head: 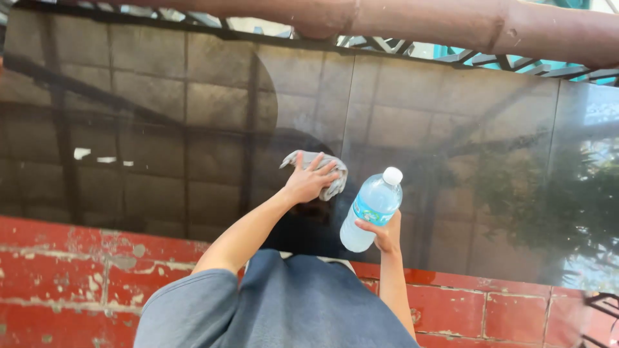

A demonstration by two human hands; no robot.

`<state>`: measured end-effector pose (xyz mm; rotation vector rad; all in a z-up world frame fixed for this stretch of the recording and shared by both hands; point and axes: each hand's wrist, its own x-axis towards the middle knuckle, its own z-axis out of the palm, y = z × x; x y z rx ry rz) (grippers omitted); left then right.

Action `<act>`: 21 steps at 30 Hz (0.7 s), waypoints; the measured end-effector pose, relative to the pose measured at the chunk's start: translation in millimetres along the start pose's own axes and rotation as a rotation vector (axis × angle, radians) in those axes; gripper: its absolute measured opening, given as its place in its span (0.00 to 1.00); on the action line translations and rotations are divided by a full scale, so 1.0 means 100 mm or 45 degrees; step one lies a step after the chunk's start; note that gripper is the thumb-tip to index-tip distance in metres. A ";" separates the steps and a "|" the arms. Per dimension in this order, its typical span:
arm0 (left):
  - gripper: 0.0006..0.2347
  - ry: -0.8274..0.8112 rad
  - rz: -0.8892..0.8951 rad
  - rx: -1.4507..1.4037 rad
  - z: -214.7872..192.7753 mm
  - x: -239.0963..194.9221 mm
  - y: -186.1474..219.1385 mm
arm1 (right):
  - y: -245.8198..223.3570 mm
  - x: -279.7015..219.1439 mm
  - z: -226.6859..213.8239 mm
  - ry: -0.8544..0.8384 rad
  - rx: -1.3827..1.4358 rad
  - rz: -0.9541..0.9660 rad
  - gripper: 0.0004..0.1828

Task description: Wiping down various restaurant tables using a cloth and cleaning liquid from a bottle.

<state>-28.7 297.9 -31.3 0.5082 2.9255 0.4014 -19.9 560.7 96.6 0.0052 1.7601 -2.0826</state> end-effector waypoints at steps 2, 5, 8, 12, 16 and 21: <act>0.22 0.066 0.023 -0.005 -0.08 0.45 -0.28 | 0.03 0.05 0.12 0.056 -0.009 -0.002 0.33; 0.24 0.201 -0.043 -0.024 -0.08 1.07 -0.57 | 0.09 -0.01 0.23 0.152 -0.082 0.019 0.33; 0.25 0.287 -0.174 0.193 -0.30 1.32 -0.58 | 0.15 -0.01 0.37 0.225 -0.088 0.016 0.34; 0.23 0.429 -0.089 -0.072 0.03 0.95 -0.54 | -0.06 0.10 0.71 0.200 0.107 0.038 0.39; 0.24 0.332 -0.004 -0.198 -0.24 -0.26 -0.57 | 0.20 0.34 0.80 0.170 -0.019 0.070 0.35; 0.26 0.100 -0.018 -0.114 -0.30 -1.27 -1.30 | 0.12 0.57 1.05 0.008 -0.157 0.046 0.32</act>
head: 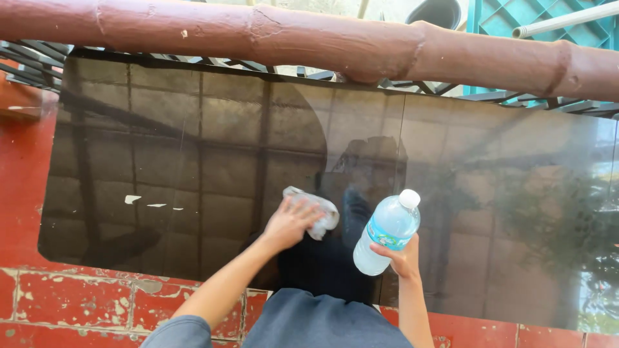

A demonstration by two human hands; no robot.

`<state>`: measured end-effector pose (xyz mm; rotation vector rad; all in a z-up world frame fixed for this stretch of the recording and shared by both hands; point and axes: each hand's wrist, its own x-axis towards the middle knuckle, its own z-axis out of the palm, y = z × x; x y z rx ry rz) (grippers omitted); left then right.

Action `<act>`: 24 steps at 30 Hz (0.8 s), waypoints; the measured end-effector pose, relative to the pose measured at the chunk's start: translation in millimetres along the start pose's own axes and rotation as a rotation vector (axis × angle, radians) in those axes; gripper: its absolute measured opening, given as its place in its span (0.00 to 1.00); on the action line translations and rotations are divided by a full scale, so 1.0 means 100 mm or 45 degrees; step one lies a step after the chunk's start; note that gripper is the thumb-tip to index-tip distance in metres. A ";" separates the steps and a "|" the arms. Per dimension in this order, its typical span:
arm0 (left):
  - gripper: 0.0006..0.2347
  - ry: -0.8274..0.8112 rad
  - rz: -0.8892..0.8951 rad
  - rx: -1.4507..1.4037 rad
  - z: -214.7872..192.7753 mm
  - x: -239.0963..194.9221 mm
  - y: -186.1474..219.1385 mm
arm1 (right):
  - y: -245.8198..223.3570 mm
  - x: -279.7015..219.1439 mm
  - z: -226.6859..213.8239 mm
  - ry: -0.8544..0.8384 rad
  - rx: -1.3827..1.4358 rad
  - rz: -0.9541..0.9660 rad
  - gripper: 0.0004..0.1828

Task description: Wiping down various restaurant tables using a cloth and cleaning liquid from a bottle.

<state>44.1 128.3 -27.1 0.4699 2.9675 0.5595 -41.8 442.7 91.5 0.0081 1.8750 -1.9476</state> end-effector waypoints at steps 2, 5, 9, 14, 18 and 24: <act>0.25 0.036 -0.070 0.122 -0.42 0.24 -0.28 | -0.01 -0.02 0.05 0.014 0.040 -0.007 0.32; 0.24 0.084 -0.207 0.285 -0.75 0.92 -0.61 | 0.04 -0.11 0.05 0.042 0.093 -0.010 0.33; 0.23 0.126 -0.283 0.203 -0.42 2.00 -0.68 | 0.04 -0.22 0.00 0.068 0.049 0.016 0.34; 0.26 0.179 -0.039 0.186 -0.08 1.76 0.32 | -0.03 -0.06 0.04 0.064 0.133 0.017 0.35; 0.25 0.180 0.315 -0.200 0.20 0.85 0.41 | -0.05 0.21 0.10 0.050 0.123 -0.023 0.34; 0.22 0.459 -0.285 0.407 -0.57 1.24 -1.26 | -0.15 0.24 0.14 0.064 0.137 -0.061 0.32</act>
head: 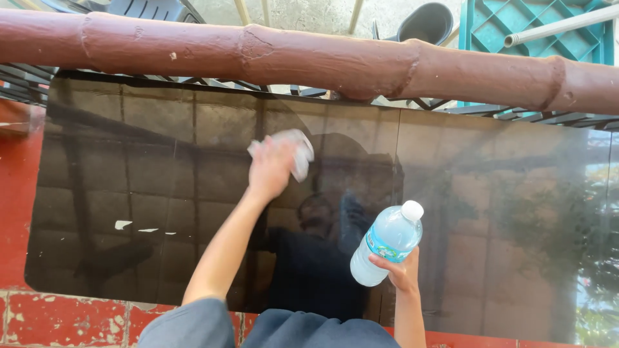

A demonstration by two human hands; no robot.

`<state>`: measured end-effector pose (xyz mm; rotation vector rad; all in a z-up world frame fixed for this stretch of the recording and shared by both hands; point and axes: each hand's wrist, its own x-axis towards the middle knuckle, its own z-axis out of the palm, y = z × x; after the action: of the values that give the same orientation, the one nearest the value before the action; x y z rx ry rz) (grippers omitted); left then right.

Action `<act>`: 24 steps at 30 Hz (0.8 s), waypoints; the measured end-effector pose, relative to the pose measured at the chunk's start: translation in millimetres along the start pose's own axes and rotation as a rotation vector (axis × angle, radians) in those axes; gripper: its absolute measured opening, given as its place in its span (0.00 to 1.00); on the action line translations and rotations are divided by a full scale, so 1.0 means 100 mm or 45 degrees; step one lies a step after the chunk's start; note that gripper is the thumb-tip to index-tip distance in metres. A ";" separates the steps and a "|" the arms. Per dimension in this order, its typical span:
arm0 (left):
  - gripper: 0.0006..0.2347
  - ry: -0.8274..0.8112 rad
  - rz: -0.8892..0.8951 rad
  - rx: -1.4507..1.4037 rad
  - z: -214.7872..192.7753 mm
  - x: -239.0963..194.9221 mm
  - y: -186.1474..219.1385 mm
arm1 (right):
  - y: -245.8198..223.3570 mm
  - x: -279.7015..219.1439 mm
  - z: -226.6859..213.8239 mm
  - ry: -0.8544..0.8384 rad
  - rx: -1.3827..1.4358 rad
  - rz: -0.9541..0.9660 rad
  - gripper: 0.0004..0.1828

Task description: Wiping down various restaurant tables using a cloth and cleaning liquid from a bottle.

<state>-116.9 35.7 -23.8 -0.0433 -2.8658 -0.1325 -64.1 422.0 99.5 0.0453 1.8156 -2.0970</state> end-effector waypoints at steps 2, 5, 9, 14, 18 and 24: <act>0.22 -0.148 -0.287 -0.071 0.19 0.54 -0.21 | 0.03 -0.08 -0.06 0.015 0.068 0.025 0.34; 0.22 -0.260 -0.659 -0.132 0.52 1.17 -0.03 | 0.10 -0.13 -0.17 0.021 0.068 0.039 0.35; 0.26 -0.311 -0.365 0.012 0.78 1.53 1.00 | 0.15 -0.18 -0.25 0.074 0.078 0.092 0.35; 0.23 -0.158 -0.024 -0.277 0.94 1.30 1.92 | 0.09 -0.02 -0.28 0.074 0.043 0.141 0.35; 0.19 -0.050 0.227 -0.354 0.86 0.97 1.53 | 0.03 0.13 -0.28 0.072 -0.010 0.109 0.36; 0.21 -0.039 -0.431 0.243 0.17 0.68 -0.48 | 0.11 0.26 -0.36 -0.023 0.212 0.006 0.40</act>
<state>-189.0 -9.2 -25.4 0.4816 -2.8761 0.0777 -92.9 449.0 76.3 0.0738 1.6251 -2.2331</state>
